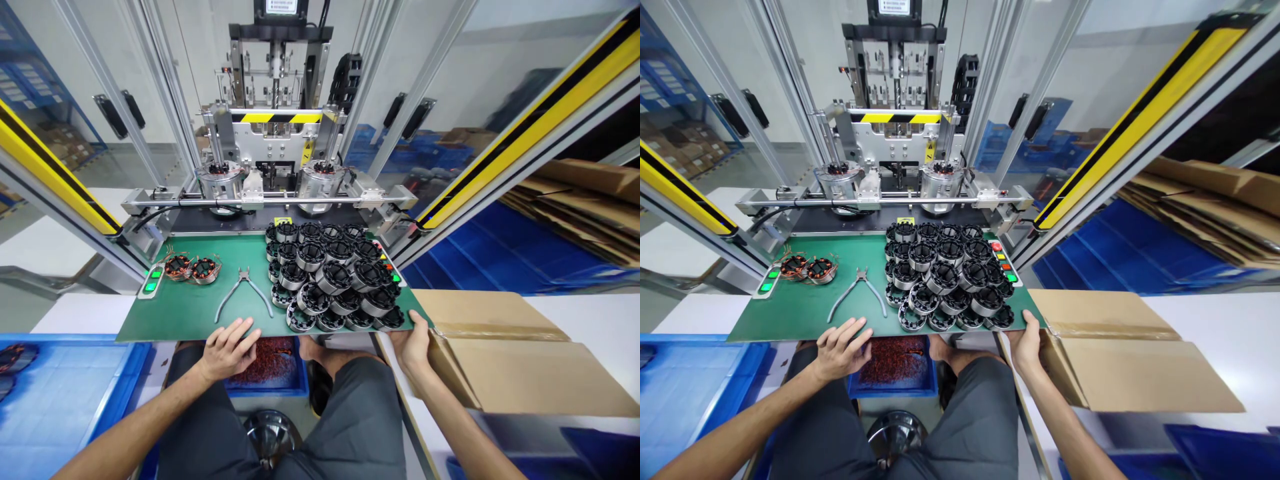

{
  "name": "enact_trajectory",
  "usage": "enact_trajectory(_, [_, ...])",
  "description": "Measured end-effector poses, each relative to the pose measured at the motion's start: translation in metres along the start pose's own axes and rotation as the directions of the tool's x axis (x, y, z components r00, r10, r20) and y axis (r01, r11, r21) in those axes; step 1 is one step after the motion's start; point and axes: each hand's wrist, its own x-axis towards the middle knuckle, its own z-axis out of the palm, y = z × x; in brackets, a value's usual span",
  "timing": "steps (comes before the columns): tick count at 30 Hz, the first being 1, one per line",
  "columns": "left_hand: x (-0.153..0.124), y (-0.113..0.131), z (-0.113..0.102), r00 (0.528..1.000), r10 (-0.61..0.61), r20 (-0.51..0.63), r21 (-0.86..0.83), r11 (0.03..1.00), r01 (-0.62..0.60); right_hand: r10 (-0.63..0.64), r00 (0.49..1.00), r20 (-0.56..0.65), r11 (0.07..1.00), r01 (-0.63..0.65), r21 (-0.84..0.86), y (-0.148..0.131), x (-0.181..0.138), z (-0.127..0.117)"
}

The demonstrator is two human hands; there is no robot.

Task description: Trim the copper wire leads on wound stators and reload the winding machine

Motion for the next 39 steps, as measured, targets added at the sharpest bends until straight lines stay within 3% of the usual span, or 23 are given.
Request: enact_trajectory(39, [-0.0013,-0.0009,0.0004,1.000,-0.001,0.004,-0.007,1.000,0.001,-0.013,0.999,0.030,1.000,0.013,-0.007,-0.0031,-0.0028,0.0032])
